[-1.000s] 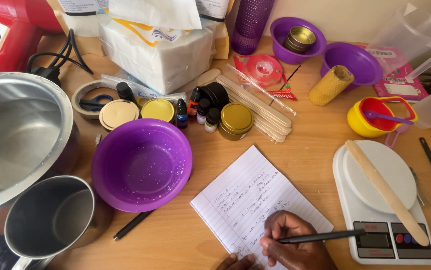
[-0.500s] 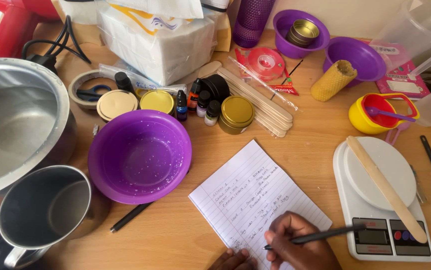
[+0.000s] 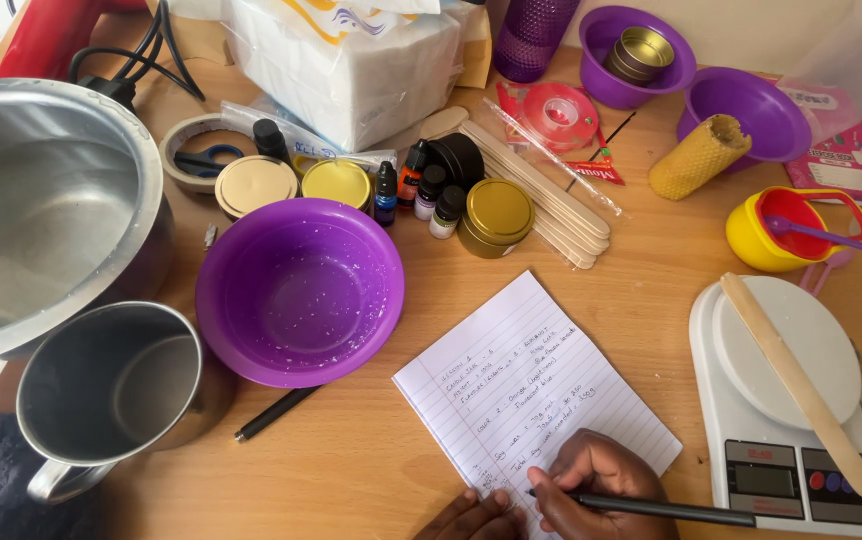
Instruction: A person is planning a candle-making project by writing notes in a notebook and organizing various supplies like soy wax, fragrance oils, and containers on a workshop table.
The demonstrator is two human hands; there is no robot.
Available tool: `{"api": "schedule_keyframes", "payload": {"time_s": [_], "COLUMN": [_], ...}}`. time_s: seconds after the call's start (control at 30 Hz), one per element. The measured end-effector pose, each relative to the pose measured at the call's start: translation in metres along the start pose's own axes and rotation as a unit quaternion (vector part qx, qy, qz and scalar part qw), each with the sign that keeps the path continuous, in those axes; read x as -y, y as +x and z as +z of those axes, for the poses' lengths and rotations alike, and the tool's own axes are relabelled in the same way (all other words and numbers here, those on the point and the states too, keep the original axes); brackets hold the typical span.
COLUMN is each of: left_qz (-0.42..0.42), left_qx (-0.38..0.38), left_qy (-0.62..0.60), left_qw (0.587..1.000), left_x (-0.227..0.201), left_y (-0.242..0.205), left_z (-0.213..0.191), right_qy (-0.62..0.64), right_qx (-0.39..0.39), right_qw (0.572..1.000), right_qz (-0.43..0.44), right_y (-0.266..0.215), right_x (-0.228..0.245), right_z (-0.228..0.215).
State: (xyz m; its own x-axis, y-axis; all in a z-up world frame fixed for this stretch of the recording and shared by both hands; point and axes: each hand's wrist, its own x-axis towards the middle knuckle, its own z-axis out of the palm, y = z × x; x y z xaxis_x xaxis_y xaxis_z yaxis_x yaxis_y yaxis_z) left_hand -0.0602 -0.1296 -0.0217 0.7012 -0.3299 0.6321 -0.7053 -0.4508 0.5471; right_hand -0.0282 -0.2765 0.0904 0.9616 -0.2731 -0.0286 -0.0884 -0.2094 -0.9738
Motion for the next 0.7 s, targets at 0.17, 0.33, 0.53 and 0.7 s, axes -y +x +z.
{"api": "schedule_keyframes", "payload": {"time_s": [0.17, 0.33, 0.53, 0.7], "left_qz": [0.002, 0.001, 0.01, 0.028], "left_qx": [-0.054, -0.055, -0.005, -0.032], "left_qy": [0.039, 0.028, 0.003, 0.064], "left_qw": [0.998, 0.998, 1.0, 0.997], "left_x": [-0.007, -0.005, 0.0, 0.002], "left_y": [0.011, 0.011, 0.002, 0.0], "left_z": [-0.005, -0.004, 0.001, 0.005], "right_qy": [-0.006, -0.016, -0.062, -0.023], "right_qx": [0.029, 0.037, 0.084, 0.047], "right_qw": [0.999, 0.993, 0.966, 0.989], "right_qz": [-0.022, -0.114, -0.236, -0.137], "right_y": [0.005, 0.007, 0.015, 0.01], "right_x": [0.001, 0.005, 0.015, 0.007], "right_z": [-0.002, 0.004, 0.004, 0.0]}}
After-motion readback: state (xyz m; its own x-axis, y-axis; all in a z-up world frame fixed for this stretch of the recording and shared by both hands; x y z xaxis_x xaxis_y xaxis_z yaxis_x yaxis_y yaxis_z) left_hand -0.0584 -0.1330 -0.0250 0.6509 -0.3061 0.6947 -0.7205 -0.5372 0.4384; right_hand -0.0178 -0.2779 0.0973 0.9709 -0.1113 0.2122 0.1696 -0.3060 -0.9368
